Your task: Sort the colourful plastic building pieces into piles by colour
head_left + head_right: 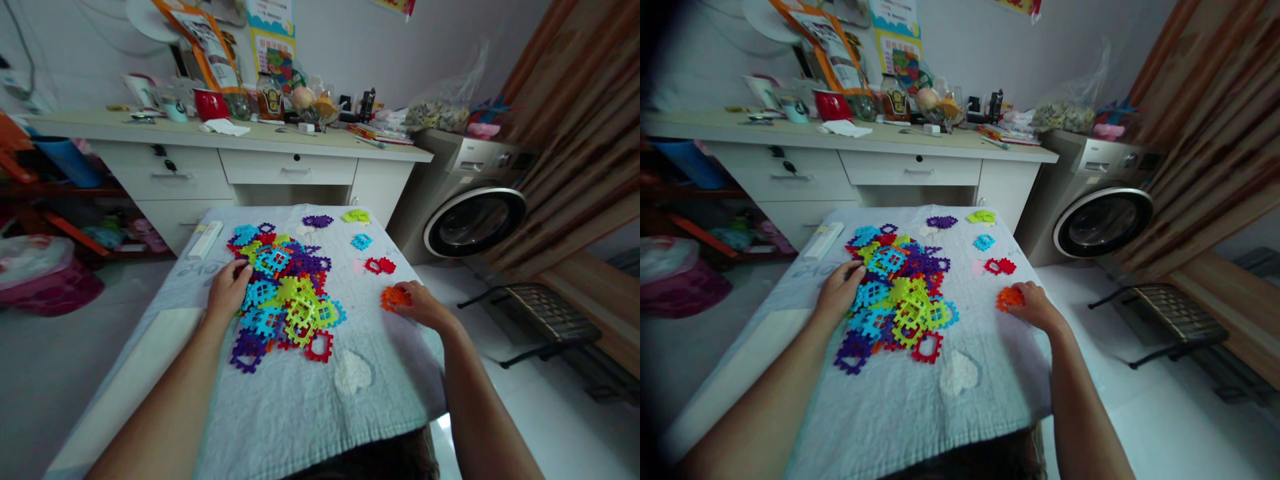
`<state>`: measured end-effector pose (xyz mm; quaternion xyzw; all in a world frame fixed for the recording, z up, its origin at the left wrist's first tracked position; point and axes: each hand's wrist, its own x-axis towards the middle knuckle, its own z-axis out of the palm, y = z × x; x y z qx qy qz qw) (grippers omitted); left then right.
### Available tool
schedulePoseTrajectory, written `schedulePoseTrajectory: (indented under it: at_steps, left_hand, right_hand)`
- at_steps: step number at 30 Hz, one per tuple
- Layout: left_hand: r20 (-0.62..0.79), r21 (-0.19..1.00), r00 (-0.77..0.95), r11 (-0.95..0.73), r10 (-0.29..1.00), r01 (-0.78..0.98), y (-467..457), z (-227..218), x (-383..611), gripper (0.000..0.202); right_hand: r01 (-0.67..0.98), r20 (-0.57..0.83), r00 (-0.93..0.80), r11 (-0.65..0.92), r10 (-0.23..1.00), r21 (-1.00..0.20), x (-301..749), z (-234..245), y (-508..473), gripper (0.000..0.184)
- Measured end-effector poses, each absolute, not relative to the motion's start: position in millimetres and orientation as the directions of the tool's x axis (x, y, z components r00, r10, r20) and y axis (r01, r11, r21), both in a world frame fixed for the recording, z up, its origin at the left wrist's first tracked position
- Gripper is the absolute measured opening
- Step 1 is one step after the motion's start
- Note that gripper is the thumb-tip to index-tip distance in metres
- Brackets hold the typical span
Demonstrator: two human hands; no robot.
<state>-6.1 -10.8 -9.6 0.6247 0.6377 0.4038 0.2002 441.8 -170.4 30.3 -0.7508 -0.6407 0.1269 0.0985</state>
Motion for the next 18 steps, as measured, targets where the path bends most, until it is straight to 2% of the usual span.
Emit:
schedulePoseTrajectory:
  at_steps: [5,8,11,13,15,18]
  left_hand:
    - [0.26,0.773,-0.132,-0.124,0.957,0.622,-11.3,-9.1,-5.2,0.049]
    - [0.259,0.777,-0.131,-0.125,0.957,0.617,-12.0,-7.8,-4.9,0.048]
    - [0.256,0.776,-0.129,-0.124,0.958,0.618,-12.3,-7.7,-4.9,0.049]
    - [0.254,0.775,-0.129,-0.122,0.958,0.62,-12.4,-8.1,-5.0,0.049]
    - [0.253,0.775,-0.129,-0.121,0.959,0.621,-12.5,-8.3,-5.0,0.049]
    - [0.259,0.774,-0.125,-0.129,0.958,0.62,-12.4,-8.3,-5.1,0.048]
  right_hand:
    - [0.946,-0.028,0.13,-0.133,0.991,-0.294,425.0,51.6,-160.6,0.058]
    - [0.929,0.017,-0.006,0.011,1.0,-0.369,389.0,71.0,-147.1,0.056]
    - [0.848,-0.039,-0.231,0.182,0.972,-0.497,341.7,81.2,-134.9,0.041]
    - [0.822,-0.056,-0.327,0.254,0.943,-0.51,313.6,79.5,-130.1,0.033]
    - [0.819,-0.056,-0.364,0.291,0.93,-0.494,294.0,73.2,-128.1,0.026]
    - [0.825,-0.053,-0.334,0.264,0.941,-0.5,281.6,63.0,-128.0,0.019]
